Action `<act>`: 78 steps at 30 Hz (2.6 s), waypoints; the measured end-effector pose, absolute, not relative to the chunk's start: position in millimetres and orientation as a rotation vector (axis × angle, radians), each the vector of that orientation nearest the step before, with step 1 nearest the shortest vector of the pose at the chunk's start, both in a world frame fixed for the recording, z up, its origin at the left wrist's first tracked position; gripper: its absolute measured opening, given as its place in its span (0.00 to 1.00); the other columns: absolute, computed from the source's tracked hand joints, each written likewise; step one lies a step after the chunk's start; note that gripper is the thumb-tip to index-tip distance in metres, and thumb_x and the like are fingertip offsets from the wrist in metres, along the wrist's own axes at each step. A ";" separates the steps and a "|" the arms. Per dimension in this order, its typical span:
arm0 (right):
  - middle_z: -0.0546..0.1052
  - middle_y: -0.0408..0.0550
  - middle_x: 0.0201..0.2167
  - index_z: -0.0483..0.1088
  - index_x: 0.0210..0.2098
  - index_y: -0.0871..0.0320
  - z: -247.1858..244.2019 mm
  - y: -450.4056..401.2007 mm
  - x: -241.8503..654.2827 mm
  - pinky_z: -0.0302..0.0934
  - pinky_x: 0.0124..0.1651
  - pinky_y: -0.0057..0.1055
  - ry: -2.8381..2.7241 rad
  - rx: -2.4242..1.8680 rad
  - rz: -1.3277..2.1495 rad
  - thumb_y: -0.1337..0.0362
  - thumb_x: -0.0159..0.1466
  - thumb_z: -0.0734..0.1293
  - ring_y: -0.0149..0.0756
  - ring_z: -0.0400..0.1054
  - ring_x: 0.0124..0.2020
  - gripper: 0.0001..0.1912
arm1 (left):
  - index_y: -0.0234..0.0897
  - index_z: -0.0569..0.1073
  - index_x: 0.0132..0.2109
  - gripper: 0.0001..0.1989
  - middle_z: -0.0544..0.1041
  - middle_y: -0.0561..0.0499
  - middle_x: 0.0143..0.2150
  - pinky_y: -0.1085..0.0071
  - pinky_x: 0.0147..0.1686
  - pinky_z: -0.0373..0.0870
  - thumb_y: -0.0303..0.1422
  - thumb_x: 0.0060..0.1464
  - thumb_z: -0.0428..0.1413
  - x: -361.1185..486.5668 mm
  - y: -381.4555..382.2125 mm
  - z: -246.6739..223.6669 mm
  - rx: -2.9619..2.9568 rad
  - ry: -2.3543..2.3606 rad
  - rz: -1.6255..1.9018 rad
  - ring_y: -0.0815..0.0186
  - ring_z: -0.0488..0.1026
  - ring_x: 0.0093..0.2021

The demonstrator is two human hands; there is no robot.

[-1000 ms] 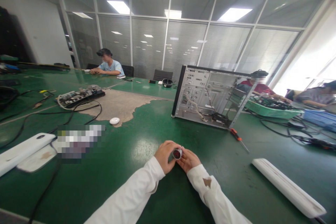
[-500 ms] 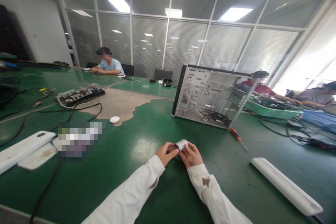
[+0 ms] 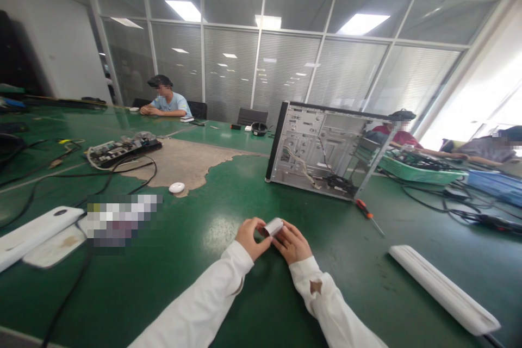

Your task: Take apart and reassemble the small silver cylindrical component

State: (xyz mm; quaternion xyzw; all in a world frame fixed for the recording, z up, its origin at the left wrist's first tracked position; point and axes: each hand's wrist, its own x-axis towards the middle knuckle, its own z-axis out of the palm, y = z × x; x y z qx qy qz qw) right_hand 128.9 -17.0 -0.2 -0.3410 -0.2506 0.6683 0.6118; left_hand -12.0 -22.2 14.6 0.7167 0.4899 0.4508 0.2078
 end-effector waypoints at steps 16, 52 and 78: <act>0.74 0.45 0.22 0.65 0.32 0.57 5.6 -20.8 128.9 0.62 0.29 0.30 -0.578 -0.865 1.618 0.59 0.39 0.73 0.36 0.69 0.25 0.22 | 0.40 0.69 0.38 0.18 0.67 0.48 0.40 0.62 0.44 0.59 0.19 0.38 0.48 -19.7 -22.8 24.0 2.587 1.321 1.305 0.60 0.60 0.46; 0.73 0.45 0.22 0.66 0.34 0.59 6.9 -27.9 119.4 0.62 0.25 0.29 -0.661 -0.901 1.587 0.58 0.39 0.73 0.34 0.68 0.23 0.23 | 0.38 0.68 0.36 0.11 0.68 0.47 0.36 0.62 0.42 0.60 0.30 0.39 0.54 -16.2 -26.6 28.9 2.505 1.430 1.295 0.58 0.62 0.44; 0.72 0.44 0.21 0.66 0.31 0.60 12.4 -28.3 126.8 0.62 0.29 0.26 -0.466 -0.861 1.921 0.59 0.53 0.64 0.28 0.67 0.23 0.11 | 0.38 0.69 0.39 0.13 0.67 0.47 0.38 0.60 0.45 0.60 0.25 0.44 0.48 -11.1 -32.2 30.1 2.639 1.103 1.379 0.59 0.59 0.47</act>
